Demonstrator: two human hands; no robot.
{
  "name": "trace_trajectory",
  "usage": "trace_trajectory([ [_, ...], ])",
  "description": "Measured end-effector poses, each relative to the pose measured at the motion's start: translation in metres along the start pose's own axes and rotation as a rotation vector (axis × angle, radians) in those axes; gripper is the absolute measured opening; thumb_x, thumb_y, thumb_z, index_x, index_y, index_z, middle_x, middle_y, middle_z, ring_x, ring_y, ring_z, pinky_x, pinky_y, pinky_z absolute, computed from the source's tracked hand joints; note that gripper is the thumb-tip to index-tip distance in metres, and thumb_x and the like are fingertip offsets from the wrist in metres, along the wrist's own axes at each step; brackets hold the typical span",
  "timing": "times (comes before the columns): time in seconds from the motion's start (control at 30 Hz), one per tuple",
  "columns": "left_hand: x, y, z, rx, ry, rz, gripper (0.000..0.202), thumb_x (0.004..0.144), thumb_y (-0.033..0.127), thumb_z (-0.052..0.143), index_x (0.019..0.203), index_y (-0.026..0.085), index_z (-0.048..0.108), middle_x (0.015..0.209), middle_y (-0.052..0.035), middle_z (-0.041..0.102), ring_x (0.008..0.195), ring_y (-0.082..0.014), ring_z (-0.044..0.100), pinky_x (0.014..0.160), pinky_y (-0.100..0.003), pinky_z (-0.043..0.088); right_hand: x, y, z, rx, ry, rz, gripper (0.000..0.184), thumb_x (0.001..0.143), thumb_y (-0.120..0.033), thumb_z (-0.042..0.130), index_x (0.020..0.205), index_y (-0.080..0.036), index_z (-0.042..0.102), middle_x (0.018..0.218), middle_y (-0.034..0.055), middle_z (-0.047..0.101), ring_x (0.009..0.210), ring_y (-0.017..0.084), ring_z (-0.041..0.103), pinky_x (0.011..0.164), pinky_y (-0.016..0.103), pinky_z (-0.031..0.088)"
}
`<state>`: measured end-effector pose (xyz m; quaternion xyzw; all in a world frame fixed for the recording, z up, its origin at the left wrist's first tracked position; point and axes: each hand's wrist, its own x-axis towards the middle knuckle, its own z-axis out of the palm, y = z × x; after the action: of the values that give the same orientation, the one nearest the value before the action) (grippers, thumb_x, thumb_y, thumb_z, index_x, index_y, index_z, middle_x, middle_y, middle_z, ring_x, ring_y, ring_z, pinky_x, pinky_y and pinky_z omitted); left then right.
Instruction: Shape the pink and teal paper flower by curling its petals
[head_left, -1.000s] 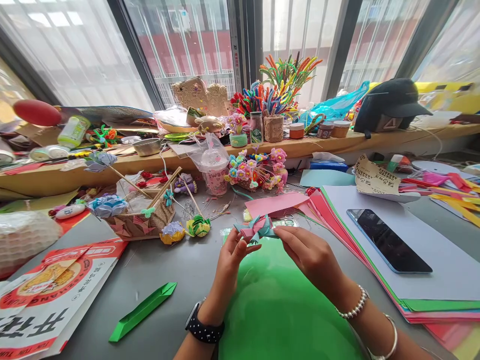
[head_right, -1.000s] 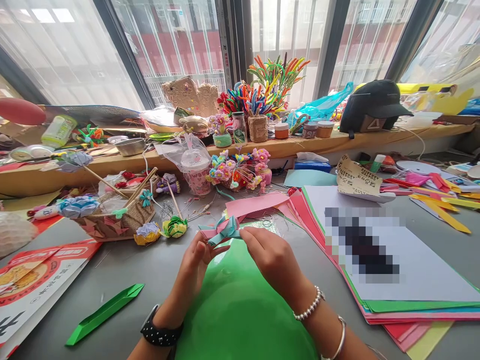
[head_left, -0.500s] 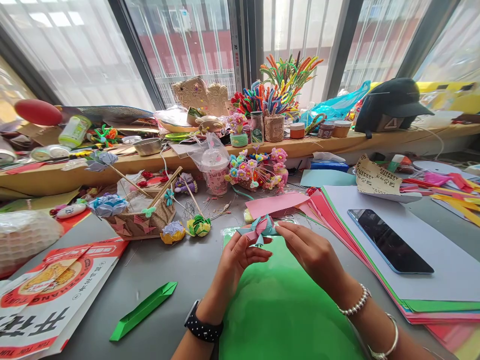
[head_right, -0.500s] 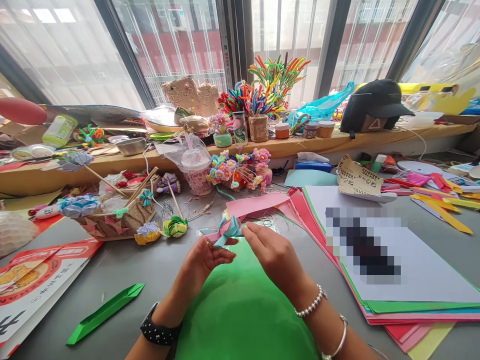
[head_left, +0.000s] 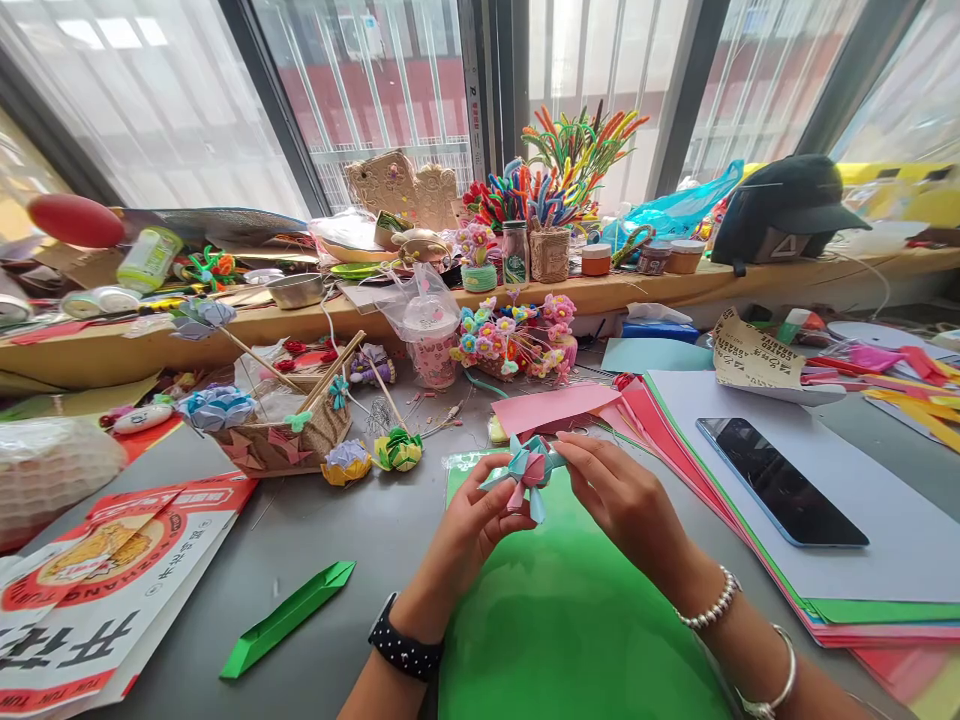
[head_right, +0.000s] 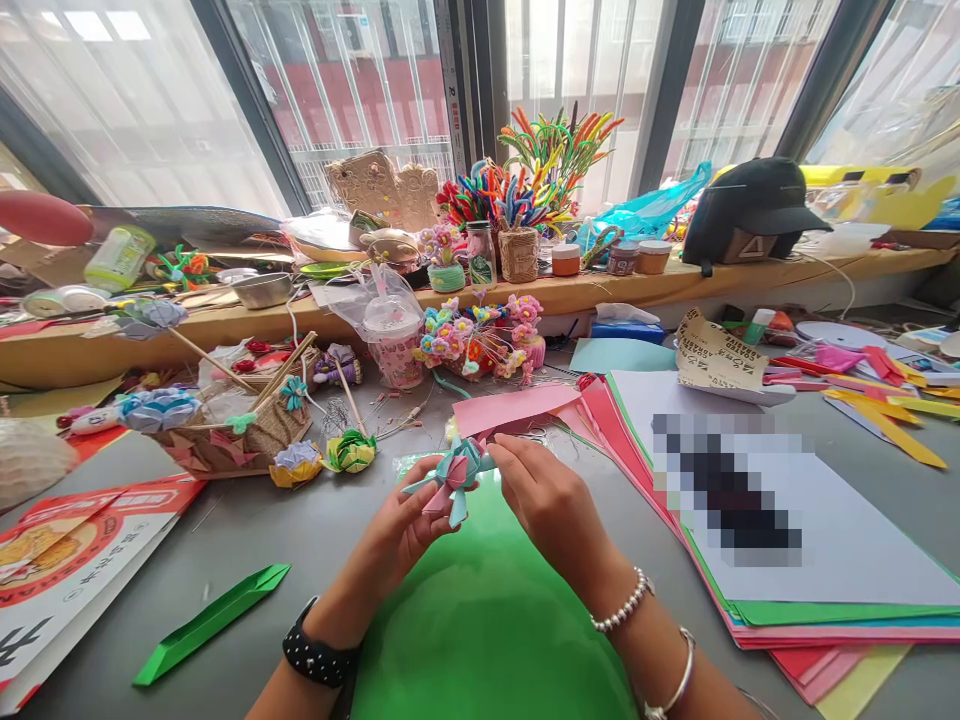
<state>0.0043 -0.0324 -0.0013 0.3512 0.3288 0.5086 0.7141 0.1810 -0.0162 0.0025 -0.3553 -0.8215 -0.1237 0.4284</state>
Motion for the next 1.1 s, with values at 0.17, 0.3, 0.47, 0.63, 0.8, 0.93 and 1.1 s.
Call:
trace_trajectory([
  [0.17, 0.001, 0.001, -0.001, -0.102, 0.054, 0.014, 0.036, 0.065, 0.025, 0.071, 0.095, 0.021, 0.051, 0.079, 0.0011, 0.066, 0.063, -0.0086, 0.063, 0.065, -0.022, 0.053, 0.003, -0.002, -0.004, 0.057, 0.005, 0.031, 0.024, 0.083, -0.009, 0.045, 0.104, -0.016, 0.056, 0.102, 0.0111, 0.063, 0.095, 0.021, 0.058, 0.081, 0.037, 0.05],
  [0.3, 0.002, 0.001, -0.001, -0.123, 0.09, 0.039, 0.034, 0.066, 0.029, 0.07, 0.094, 0.021, 0.053, 0.083, 0.0003, 0.068, 0.072, -0.0119, 0.066, 0.07, -0.023, 0.052, 0.006, -0.008, -0.009, 0.238, -0.007, 0.032, 0.02, 0.081, -0.018, 0.054, 0.101, -0.019, 0.058, 0.095, 0.0079, 0.064, 0.089, 0.02, 0.059, 0.076, 0.036, 0.051],
  [0.47, 0.002, 0.0, 0.002, -0.072, 0.087, 0.004, 0.032, 0.066, 0.031, 0.069, 0.092, 0.02, 0.053, 0.079, 0.0, 0.068, 0.071, -0.0139, 0.066, 0.072, -0.027, 0.051, 0.006, -0.017, -0.007, 0.381, -0.056, 0.037, 0.025, 0.083, -0.02, 0.053, 0.108, -0.02, 0.055, 0.09, 0.0064, 0.064, 0.083, 0.018, 0.059, 0.072, 0.032, 0.051],
  [0.63, 0.003, -0.002, 0.003, -0.036, 0.058, -0.027, 0.027, 0.068, 0.027, 0.067, 0.089, 0.019, 0.052, 0.072, 0.0013, 0.067, 0.066, -0.0117, 0.065, 0.068, -0.025, 0.05, 0.002, -0.017, -0.002, 0.387, -0.097, 0.054, 0.028, 0.084, -0.013, 0.048, 0.11, -0.021, 0.055, 0.088, 0.0061, 0.062, 0.081, 0.017, 0.057, 0.069, 0.031, 0.051],
  [0.8, 0.003, -0.004, 0.008, 0.081, 0.083, -0.031, 0.028, 0.069, 0.033, 0.065, 0.087, 0.018, 0.051, 0.067, 0.0013, 0.063, 0.061, -0.0132, 0.063, 0.065, -0.028, 0.05, 0.002, -0.017, -0.002, 0.401, -0.126, 0.071, 0.024, 0.086, -0.016, 0.045, 0.108, -0.021, 0.055, 0.08, 0.0043, 0.062, 0.074, 0.016, 0.057, 0.064, 0.029, 0.051],
  [0.93, 0.002, -0.007, 0.008, 0.234, 0.098, 0.088, 0.031, 0.072, 0.042, 0.058, 0.088, 0.017, 0.051, 0.072, -0.0004, 0.059, 0.055, -0.0117, 0.058, 0.056, -0.026, 0.048, 0.004, -0.018, -0.004, 0.44, -0.085, 0.117, 0.017, 0.086, -0.018, 0.046, 0.101, -0.02, 0.056, 0.082, 0.0048, 0.062, 0.073, 0.016, 0.059, 0.063, 0.027, 0.051],
  [1.1, -0.002, -0.006, 0.003, 0.682, 0.289, 0.598, 0.035, 0.067, 0.028, 0.068, 0.1, 0.025, 0.057, 0.085, -0.0003, 0.05, 0.064, -0.0113, 0.049, 0.062, -0.025, 0.044, 0.006, -0.019, -0.007, 0.431, -0.105, 0.24, 0.011, 0.085, -0.024, 0.051, 0.089, -0.018, 0.058, 0.069, 0.003, 0.058, 0.061, 0.015, 0.054, 0.053, 0.025, 0.047],
])
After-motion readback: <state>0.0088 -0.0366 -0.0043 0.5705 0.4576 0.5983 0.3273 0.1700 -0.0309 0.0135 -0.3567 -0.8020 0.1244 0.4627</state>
